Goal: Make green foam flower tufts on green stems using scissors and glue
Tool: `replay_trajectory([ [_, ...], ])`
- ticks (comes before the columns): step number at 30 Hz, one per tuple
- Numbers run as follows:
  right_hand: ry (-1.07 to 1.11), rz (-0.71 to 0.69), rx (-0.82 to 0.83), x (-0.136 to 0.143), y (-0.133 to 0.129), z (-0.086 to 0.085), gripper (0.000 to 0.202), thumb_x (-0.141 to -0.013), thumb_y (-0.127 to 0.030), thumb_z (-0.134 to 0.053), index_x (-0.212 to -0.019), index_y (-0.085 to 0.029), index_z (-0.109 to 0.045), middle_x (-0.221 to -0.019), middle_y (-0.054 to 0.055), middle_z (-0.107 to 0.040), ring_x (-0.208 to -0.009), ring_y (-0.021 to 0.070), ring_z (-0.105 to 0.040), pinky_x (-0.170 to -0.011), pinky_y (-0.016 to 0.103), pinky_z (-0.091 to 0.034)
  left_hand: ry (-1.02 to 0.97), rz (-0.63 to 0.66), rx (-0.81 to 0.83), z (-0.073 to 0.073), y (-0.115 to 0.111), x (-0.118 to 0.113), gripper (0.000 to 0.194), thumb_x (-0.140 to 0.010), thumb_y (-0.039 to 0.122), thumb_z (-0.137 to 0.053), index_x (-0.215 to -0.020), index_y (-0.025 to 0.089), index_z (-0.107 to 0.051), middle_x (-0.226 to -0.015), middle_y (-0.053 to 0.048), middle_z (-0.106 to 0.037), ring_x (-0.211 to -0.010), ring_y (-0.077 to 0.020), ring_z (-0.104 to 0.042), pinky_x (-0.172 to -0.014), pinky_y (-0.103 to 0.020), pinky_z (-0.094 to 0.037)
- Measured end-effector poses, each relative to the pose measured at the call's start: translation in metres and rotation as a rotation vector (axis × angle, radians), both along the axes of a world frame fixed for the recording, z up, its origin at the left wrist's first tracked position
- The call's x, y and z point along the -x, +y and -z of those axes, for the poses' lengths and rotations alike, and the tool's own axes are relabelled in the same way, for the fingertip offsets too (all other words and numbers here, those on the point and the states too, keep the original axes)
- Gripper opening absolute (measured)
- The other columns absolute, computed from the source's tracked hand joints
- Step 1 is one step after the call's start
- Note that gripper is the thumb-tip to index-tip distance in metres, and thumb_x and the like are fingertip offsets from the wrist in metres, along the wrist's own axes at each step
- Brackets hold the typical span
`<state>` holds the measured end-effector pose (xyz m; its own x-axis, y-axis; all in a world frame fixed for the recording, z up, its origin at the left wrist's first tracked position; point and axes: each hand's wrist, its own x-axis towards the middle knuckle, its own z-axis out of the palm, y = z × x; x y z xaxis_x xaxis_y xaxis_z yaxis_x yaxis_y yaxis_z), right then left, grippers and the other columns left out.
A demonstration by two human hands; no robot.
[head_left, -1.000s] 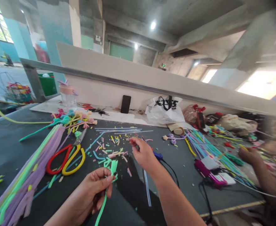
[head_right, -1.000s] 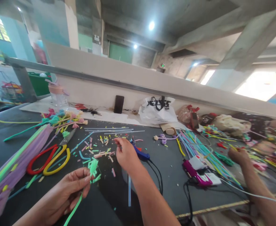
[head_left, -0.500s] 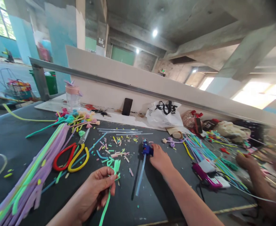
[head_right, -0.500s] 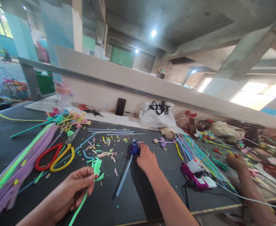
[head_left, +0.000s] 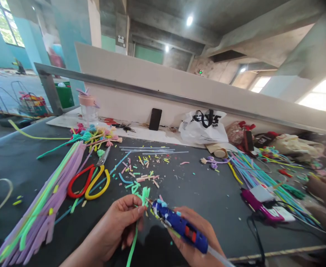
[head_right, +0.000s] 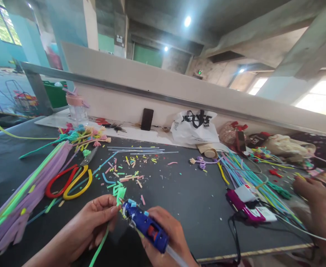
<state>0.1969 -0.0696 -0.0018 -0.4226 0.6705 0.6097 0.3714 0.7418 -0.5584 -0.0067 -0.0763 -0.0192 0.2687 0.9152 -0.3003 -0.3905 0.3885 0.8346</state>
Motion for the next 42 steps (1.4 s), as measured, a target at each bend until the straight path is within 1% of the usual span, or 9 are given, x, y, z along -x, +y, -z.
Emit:
replay_trajectory([
  [6,0.022,0.019,-0.034,0.0,0.001,0.007,0.039,-0.07,-0.011,-0.058,-0.103,-0.029,-0.048,-0.081,0.003,-0.065,-0.077,0.0208,-0.065,-0.066,0.027,-0.053,-0.009,-0.01,0.005,0.002,0.0,0.0,0.029,-0.071,0.041,-0.066,-0.072,0.018,-0.047,-0.047,0.005,-0.058,-0.024,-0.0028,-0.038,-0.022,-0.01,-0.023],
  [13,-0.098,0.079,0.096,0.004,-0.002,0.006,0.007,-0.074,-0.015,-0.055,-0.074,-0.022,-0.053,-0.068,0.003,-0.061,-0.059,0.0158,-0.059,-0.054,0.024,-0.05,-0.02,-0.042,0.006,0.002,-0.001,-0.001,0.028,-0.071,0.04,-0.066,-0.074,0.018,-0.049,-0.047,0.004,-0.058,-0.023,-0.0027,-0.038,-0.022,-0.01,-0.02],
  [21,-0.218,0.14,0.049,-0.002,0.0,0.015,0.011,-0.073,-0.022,-0.056,-0.065,-0.021,-0.049,-0.059,-0.001,-0.051,-0.05,0.0133,-0.05,-0.046,0.023,-0.042,-0.021,-0.041,-0.005,0.002,-0.001,-0.001,0.028,-0.071,0.04,-0.065,-0.073,0.018,-0.048,-0.048,0.004,-0.058,-0.024,-0.0026,-0.038,-0.023,-0.01,-0.021],
  [28,-0.23,0.125,0.061,-0.004,-0.003,0.009,0.006,-0.072,-0.022,-0.057,-0.069,-0.022,-0.051,-0.061,0.0,-0.054,-0.053,0.0146,-0.052,-0.049,0.024,-0.043,-0.003,-0.062,-0.004,0.002,-0.002,-0.002,0.029,-0.07,0.041,-0.066,-0.072,0.018,-0.048,-0.047,0.005,-0.057,-0.024,-0.0026,-0.037,-0.023,-0.01,-0.019],
  [32,-0.187,0.126,0.14,-0.002,-0.003,0.0,0.008,-0.077,-0.024,-0.054,-0.069,-0.021,-0.053,-0.063,0.001,-0.056,-0.054,0.0138,-0.054,-0.05,0.022,-0.045,0.011,-0.041,0.018,0.002,-0.002,-0.002,0.029,-0.069,0.041,-0.066,-0.072,0.019,-0.047,-0.046,0.004,-0.058,-0.023,-0.0031,-0.037,-0.023,-0.01,-0.017],
  [36,-0.243,0.247,0.101,-0.017,0.024,-0.012,0.009,-0.078,-0.025,-0.055,-0.086,-0.021,-0.055,-0.075,0.002,-0.06,-0.064,0.0153,-0.058,-0.057,0.023,-0.047,0.027,-0.052,0.007,0.002,-0.003,-0.003,0.03,-0.07,0.042,-0.066,-0.072,0.018,-0.047,-0.047,0.004,-0.058,-0.023,-0.0025,-0.036,-0.024,-0.01,-0.019],
  [38,-0.389,0.321,-0.004,-0.033,0.051,-0.017,0.017,-0.078,-0.028,-0.056,-0.092,-0.019,-0.054,-0.09,0.007,-0.06,-0.081,0.0195,-0.059,-0.072,0.027,-0.047,0.032,-0.058,0.0,0.002,-0.003,-0.003,0.03,-0.07,0.042,-0.065,-0.071,0.018,-0.047,-0.048,0.003,-0.059,-0.023,-0.0021,-0.036,-0.024,-0.01,-0.021],
  [40,-0.645,0.369,0.05,-0.051,0.081,-0.018,0.02,-0.077,-0.022,-0.056,-0.096,-0.018,-0.054,-0.1,0.008,-0.058,-0.091,0.0203,-0.057,-0.08,0.03,-0.045,0.039,-0.063,0.004,0.002,-0.003,-0.003,0.031,-0.069,0.042,-0.066,-0.072,0.018,-0.048,-0.049,0.004,-0.059,-0.024,-0.0016,-0.036,-0.024,-0.01,-0.021],
  [42,-0.691,0.411,0.075,-0.068,0.109,-0.017,0.027,-0.072,-0.017,-0.06,-0.099,-0.017,-0.056,-0.102,0.009,-0.057,-0.095,0.0213,-0.056,-0.084,0.031,-0.044,0.045,-0.068,0.01,0.001,-0.003,-0.003,0.031,-0.069,0.043,-0.067,-0.073,0.018,-0.048,-0.049,0.004,-0.059,-0.024,-0.0013,-0.036,-0.024,-0.009,-0.022],
])
